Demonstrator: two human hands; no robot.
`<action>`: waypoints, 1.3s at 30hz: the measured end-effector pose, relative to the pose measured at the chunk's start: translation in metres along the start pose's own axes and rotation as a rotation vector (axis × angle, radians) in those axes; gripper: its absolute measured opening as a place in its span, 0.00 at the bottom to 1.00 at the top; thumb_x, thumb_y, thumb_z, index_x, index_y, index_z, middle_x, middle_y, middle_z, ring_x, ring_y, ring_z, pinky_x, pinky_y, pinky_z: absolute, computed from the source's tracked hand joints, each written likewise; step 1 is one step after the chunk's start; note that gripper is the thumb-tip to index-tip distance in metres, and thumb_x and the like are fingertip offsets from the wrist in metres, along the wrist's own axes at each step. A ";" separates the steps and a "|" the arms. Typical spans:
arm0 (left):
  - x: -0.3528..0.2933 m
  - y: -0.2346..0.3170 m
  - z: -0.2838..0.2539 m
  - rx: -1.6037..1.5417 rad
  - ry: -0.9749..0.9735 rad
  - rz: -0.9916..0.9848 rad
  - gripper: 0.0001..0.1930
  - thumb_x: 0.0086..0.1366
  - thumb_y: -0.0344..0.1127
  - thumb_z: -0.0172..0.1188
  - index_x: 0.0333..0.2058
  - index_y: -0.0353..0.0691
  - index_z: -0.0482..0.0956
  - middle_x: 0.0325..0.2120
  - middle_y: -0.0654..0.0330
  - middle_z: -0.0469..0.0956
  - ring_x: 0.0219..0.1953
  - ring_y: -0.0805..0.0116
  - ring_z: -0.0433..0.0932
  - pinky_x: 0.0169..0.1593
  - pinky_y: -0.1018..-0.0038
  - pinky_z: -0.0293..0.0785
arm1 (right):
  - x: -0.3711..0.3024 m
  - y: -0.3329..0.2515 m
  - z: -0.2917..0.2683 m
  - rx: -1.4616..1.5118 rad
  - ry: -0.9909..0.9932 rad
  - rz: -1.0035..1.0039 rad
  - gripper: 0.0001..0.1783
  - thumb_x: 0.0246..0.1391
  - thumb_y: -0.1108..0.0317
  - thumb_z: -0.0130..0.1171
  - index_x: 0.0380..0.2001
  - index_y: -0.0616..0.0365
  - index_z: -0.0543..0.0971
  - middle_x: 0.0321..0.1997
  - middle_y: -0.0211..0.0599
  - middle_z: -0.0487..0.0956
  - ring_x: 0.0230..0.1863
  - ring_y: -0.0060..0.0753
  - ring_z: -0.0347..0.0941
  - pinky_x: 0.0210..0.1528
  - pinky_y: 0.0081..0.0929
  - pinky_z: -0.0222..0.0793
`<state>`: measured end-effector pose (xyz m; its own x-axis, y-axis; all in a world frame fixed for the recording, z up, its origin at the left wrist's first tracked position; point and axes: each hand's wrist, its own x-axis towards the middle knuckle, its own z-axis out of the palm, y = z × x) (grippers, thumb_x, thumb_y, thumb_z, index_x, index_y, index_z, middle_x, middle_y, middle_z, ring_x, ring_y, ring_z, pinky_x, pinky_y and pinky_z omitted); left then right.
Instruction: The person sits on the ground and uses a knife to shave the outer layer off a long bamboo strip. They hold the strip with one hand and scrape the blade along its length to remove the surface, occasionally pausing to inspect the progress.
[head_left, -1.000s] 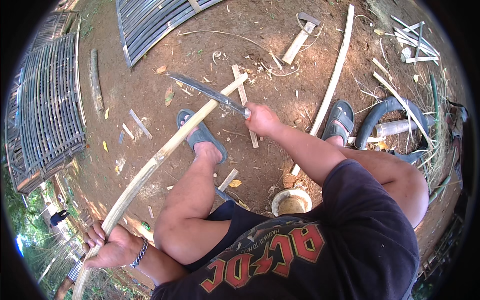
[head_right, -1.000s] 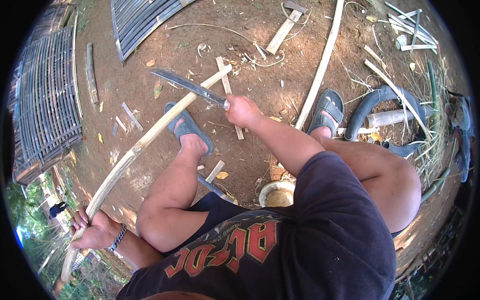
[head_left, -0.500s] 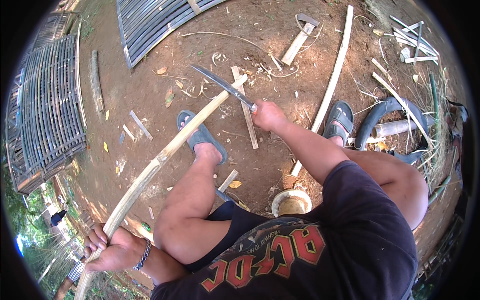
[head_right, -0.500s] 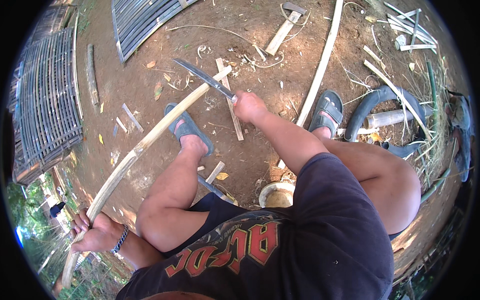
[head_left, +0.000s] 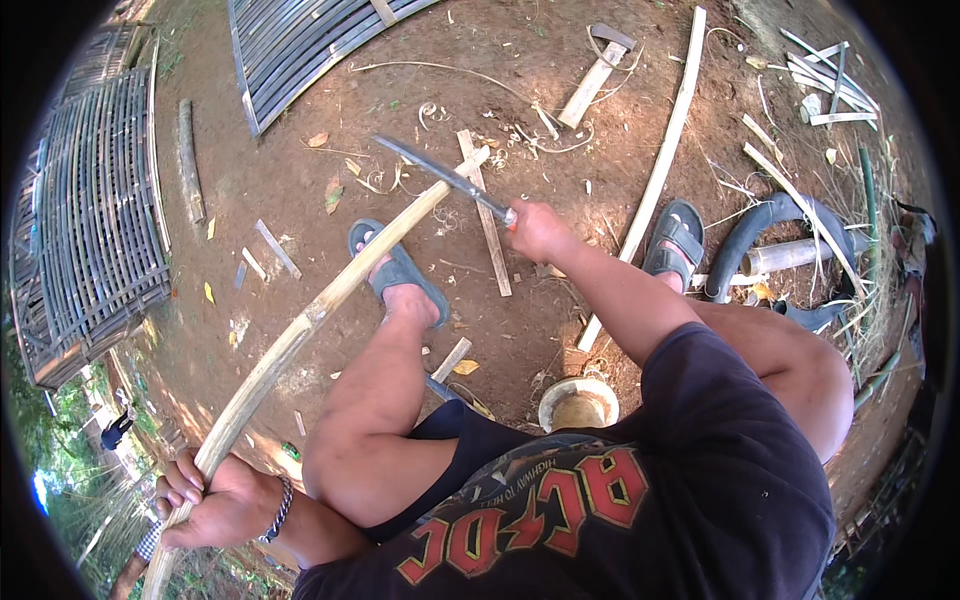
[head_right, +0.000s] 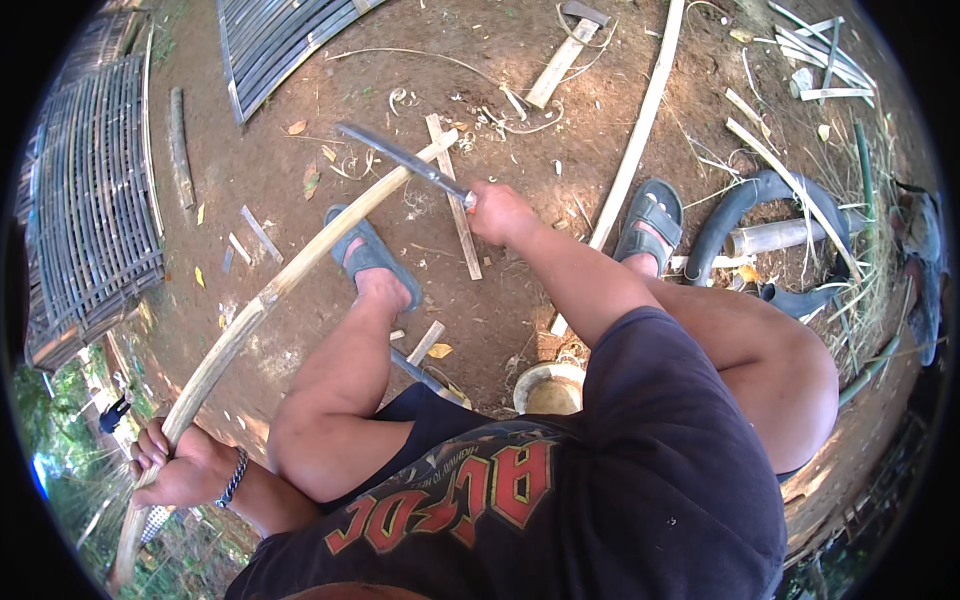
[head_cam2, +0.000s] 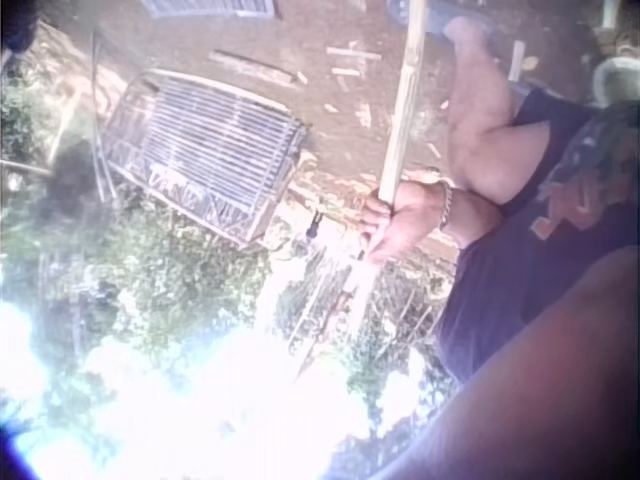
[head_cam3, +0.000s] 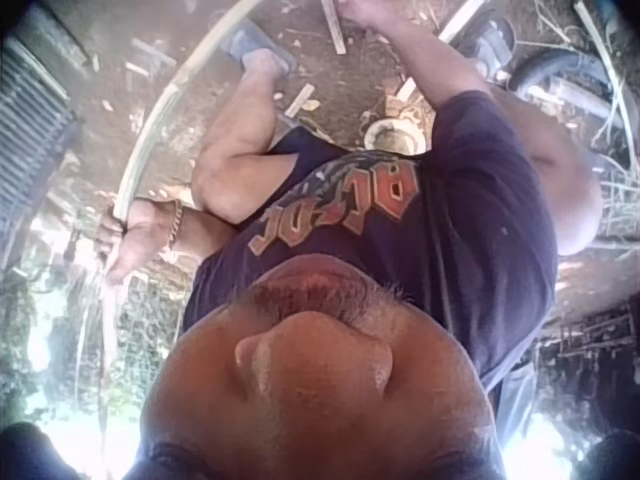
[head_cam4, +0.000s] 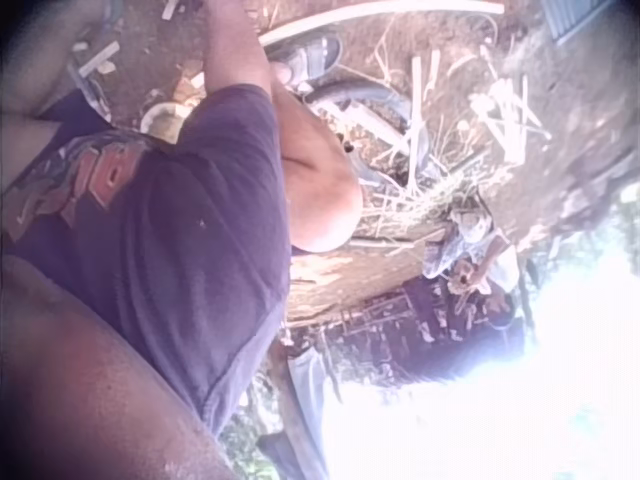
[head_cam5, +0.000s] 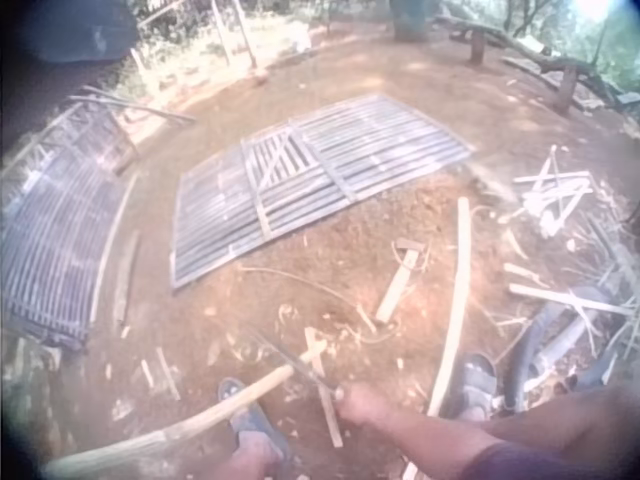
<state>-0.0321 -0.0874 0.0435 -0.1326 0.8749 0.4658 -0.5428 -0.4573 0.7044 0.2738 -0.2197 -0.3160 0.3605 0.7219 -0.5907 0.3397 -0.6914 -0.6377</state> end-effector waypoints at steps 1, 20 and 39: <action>0.001 -0.002 0.001 0.001 -0.001 0.006 0.28 0.69 0.62 0.47 0.27 0.39 0.71 0.20 0.62 0.64 0.18 0.72 0.60 0.24 0.77 0.60 | 0.009 0.012 0.004 0.010 0.020 0.045 0.18 0.49 0.66 0.57 0.44 0.59 0.75 0.42 0.55 0.81 0.47 0.56 0.77 0.51 0.44 0.72; 0.000 -0.007 -0.005 -0.028 0.020 0.033 0.27 0.68 0.61 0.50 0.28 0.39 0.71 0.22 0.62 0.65 0.18 0.71 0.60 0.24 0.77 0.59 | 0.014 0.050 0.000 -0.023 -0.014 0.189 0.21 0.50 0.63 0.56 0.48 0.59 0.75 0.46 0.55 0.80 0.50 0.56 0.75 0.54 0.44 0.71; -0.010 0.001 -0.004 -0.006 0.021 0.031 0.26 0.62 0.62 0.59 0.27 0.40 0.72 0.21 0.63 0.66 0.18 0.74 0.61 0.24 0.79 0.58 | -0.007 0.058 0.016 -0.063 -0.001 0.215 0.21 0.53 0.64 0.56 0.50 0.58 0.76 0.49 0.54 0.79 0.54 0.54 0.74 0.56 0.42 0.69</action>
<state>-0.0351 -0.0958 0.0376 -0.1671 0.8636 0.4757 -0.5430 -0.4834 0.6867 0.2772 -0.2643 -0.3564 0.4298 0.5580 -0.7099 0.3090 -0.8296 -0.4651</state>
